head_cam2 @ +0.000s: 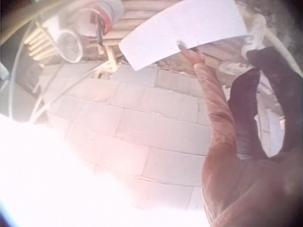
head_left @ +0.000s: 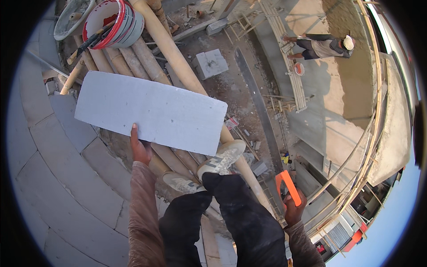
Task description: The person cuts a lightweight concrete block with a hand saw while on a scaffold, applies mortar from a bucket to the top of a wall using a trowel, and fits the block into place.
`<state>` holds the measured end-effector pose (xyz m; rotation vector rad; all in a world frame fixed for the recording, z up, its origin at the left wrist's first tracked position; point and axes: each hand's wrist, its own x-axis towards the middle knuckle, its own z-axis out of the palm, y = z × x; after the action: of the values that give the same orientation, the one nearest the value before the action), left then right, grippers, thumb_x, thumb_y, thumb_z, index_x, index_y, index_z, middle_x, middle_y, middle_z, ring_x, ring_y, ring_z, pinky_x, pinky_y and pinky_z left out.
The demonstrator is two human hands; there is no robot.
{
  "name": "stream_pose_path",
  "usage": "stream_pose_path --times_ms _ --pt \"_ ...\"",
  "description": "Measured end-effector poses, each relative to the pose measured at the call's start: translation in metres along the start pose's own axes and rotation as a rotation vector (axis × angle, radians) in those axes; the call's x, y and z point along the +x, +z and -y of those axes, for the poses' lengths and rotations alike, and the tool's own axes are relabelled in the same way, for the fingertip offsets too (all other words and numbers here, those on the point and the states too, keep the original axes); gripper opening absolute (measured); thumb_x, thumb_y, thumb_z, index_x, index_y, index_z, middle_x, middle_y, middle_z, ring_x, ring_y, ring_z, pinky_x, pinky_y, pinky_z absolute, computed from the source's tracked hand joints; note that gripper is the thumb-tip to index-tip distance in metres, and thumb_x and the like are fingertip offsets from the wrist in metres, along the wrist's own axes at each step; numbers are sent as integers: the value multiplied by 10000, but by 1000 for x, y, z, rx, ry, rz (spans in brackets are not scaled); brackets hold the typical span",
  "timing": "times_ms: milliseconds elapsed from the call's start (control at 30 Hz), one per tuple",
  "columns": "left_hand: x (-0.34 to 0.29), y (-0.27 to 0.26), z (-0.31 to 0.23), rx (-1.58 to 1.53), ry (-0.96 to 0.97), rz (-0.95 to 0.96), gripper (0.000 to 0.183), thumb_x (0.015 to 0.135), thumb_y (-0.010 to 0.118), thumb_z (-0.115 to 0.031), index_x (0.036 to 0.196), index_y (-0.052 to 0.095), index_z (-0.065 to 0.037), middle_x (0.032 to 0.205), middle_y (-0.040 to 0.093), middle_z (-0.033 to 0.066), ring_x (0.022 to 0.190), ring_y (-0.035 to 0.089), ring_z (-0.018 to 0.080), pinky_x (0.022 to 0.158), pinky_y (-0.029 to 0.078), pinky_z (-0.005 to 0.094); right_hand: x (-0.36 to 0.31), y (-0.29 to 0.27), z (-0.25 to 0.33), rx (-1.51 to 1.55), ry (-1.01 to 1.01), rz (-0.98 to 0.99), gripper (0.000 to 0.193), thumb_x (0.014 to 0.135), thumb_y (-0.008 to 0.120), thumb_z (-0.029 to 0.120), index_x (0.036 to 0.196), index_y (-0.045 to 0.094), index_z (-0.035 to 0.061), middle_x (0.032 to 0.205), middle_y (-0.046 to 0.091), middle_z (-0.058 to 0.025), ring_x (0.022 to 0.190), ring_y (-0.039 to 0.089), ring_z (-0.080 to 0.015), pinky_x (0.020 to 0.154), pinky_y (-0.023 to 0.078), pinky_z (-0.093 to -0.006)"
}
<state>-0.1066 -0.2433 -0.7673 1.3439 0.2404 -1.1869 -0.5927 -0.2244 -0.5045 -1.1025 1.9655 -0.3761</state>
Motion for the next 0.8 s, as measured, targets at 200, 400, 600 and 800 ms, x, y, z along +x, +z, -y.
stream_pose_path --times_ms 200,400,600,800 --pt "13 -26 -3 39 -45 -23 631 992 601 -521 1417 505 -65 1364 578 65 1253 565 226 1068 452 409 5 15 34 -7 -51 181 290 891 654 218 768 509 -1 693 469 -50 649 442 -134 596 371 -321" --pt "23 -20 1 60 -11 -100 792 996 512 -644 1537 373 -82 1500 482 71 1365 483 248 1145 392 417 -15 25 75 -198 -41 300 233 871 697 189 819 581 -6 709 534 -93 637 537 -187 600 436 -348" --pt "35 -31 -3 173 31 -151 925 972 475 -727 1595 287 -69 1579 411 89 1411 437 267 1183 343 409 -22 18 82 -280 -119 324 194 836 732 150 829 601 8 721 565 -122 602 584 -276 571 459 -386" --pt "39 -33 -21 204 -12 -171 923 970 460 -741 1592 289 -82 1574 411 97 1422 430 269 1199 328 416 -29 16 88 -279 -143 351 187 837 736 136 819 595 14 732 565 -136 616 595 -322 578 470 -406"
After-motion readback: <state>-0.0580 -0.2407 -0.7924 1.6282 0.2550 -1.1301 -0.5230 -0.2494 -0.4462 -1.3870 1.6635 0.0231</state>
